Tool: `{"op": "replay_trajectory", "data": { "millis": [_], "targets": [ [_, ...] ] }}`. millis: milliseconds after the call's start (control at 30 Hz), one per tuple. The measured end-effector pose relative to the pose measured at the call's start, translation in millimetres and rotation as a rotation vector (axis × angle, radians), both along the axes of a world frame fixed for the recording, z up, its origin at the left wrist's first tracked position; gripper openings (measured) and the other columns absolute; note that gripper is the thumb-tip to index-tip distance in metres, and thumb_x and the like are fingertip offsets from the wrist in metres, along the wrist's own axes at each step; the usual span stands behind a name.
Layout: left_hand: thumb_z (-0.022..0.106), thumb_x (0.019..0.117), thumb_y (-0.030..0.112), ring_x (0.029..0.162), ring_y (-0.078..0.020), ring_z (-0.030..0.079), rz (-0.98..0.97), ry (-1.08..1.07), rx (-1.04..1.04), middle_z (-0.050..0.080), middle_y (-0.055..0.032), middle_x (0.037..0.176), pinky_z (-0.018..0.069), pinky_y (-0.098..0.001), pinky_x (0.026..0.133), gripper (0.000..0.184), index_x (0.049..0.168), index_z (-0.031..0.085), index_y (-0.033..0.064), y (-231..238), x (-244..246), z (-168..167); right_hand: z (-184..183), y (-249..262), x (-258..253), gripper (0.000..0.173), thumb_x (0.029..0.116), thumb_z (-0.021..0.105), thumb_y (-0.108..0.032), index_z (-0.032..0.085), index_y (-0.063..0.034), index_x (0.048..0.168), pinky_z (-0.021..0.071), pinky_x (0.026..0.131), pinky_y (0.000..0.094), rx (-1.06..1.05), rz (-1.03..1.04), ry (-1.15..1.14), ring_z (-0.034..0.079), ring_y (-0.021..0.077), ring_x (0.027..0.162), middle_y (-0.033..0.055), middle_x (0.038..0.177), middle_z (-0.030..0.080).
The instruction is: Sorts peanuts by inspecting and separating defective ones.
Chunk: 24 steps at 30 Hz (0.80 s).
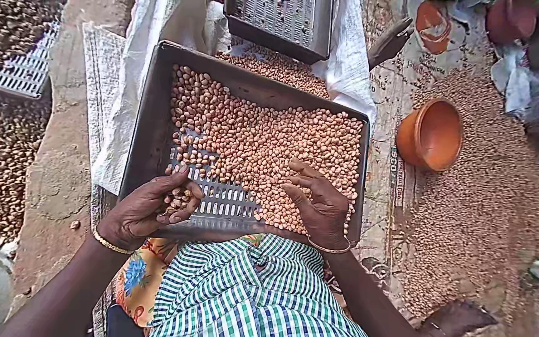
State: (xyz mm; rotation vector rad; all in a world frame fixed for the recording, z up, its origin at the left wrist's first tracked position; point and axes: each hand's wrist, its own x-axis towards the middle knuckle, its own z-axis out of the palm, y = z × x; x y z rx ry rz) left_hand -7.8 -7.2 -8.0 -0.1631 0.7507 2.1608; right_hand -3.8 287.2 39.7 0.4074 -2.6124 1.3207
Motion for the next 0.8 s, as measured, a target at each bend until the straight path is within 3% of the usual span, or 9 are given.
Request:
{"op": "replay_trajectory", "data": {
  "millis": [100,167,233,333,400,500,567,733,800],
  "targets": [
    [0.009,0.1113,0.042,0.053,0.0012,0.064,-0.152,-0.034,-0.079,0.073,-0.002,0.075,0.0505,-0.0087,0.049,0.072,0.098,0.071,0.0074,8,-4,3,2,-40,-5,0.029,0.0931,0.068,-0.011,0.073,0.0113,0.111,0.0518,0.102,0.0277,-0.046,0.183,0.01,0.068,0.0238,0.12,0.0242,0.125,0.069],
    [0.011,0.1118,0.04,0.048,0.0028,0.059,-0.115,-0.082,-0.048,0.068,-0.0001,0.067,0.0461,-0.0072,0.046,0.071,0.088,0.069,0.0065,4,-3,8,-15,-44,-21,0.024,0.0981,0.059,-0.005,0.072,0.0131,0.108,0.0489,0.106,0.03,0.01,0.157,0.13,0.067,0.0282,0.12,0.0255,0.121,0.07],
    [0.015,0.1125,0.036,0.047,0.0036,0.057,0.013,-0.086,0.014,0.064,0.0007,0.064,0.0444,-0.0063,0.045,0.067,0.079,0.066,0.0065,0,-1,9,-47,-48,-31,0.023,0.0972,0.056,-0.002,0.072,0.0115,0.107,0.0459,0.11,0.037,0.122,0.338,0.256,0.066,0.0359,0.12,0.0259,0.117,0.071],
    [0.029,0.1119,0.034,0.051,0.001,0.059,0.273,-0.034,0.153,0.066,-0.0013,0.068,0.0473,-0.0086,0.047,0.059,0.079,0.067,0.005,-3,3,0,-87,-88,-34,0.023,0.1011,0.055,-0.007,0.072,0.0009,0.115,0.0446,0.112,0.0422,0.301,0.734,0.346,0.066,0.0328,0.123,0.0176,0.123,0.072],
    [0.034,0.111,0.034,0.051,0.0002,0.06,0.403,-0.04,0.194,0.066,-0.0013,0.068,0.0481,-0.0096,0.047,0.055,0.077,0.067,0.0051,-2,7,-2,-102,-113,-39,0.027,0.0961,0.06,-0.006,0.072,0.0039,0.118,0.0434,0.112,0.0471,0.331,0.812,0.326,0.065,0.0368,0.124,0.0202,0.126,0.071],
    [0.037,0.1104,0.032,0.055,-0.0021,0.064,0.454,0.002,0.216,0.07,-0.0037,0.074,0.0511,-0.011,0.05,0.052,0.084,0.071,0.0034,-3,7,-4,-105,-112,-57,0.025,0.089,0.063,-0.001,0.075,0.004,0.11,0.042,0.111,0.0542,0.483,0.562,0.293,0.066,0.0388,0.119,0.0216,0.119,0.072],
    [0.038,0.11,0.033,0.057,-0.0028,0.065,0.45,0.036,0.218,0.072,-0.0045,0.077,0.0519,-0.0118,0.052,0.049,0.093,0.073,0.0032,-2,6,-4,-91,-88,-73,0.023,0.0921,0.06,0.001,0.073,0.0068,0.111,0.0406,0.109,0.0608,0.658,0.35,0.181,0.063,0.0445,0.123,0.0269,0.122,0.069],
    [0.037,0.1105,0.032,0.051,-0.0001,0.06,0.481,0.036,0.215,0.066,0.0001,0.069,0.0491,-0.0108,0.048,0.052,0.079,0.069,0.0057,0,5,-4,-27,-8,-82,0.034,0.1004,0.049,0.001,0.06,0.0109,0.131,0.0129,0.119,0.0706,0.992,-0.159,-0.235,0.033,0.0519,0.147,0.0319,0.15,0.048],
    [0.041,0.1095,0.029,0.051,-0.0003,0.06,0.546,0.066,0.213,0.066,0.0006,0.068,0.0492,-0.0112,0.047,0.049,0.077,0.07,0.0059,2,10,-5,-19,4,-74,0.031,0.1004,0.048,0.002,0.062,0.0155,0.124,0.0128,0.117,0.074,0.859,-0.229,-0.077,0.034,0.0566,0.144,0.0349,0.145,0.051]
  ]
}}
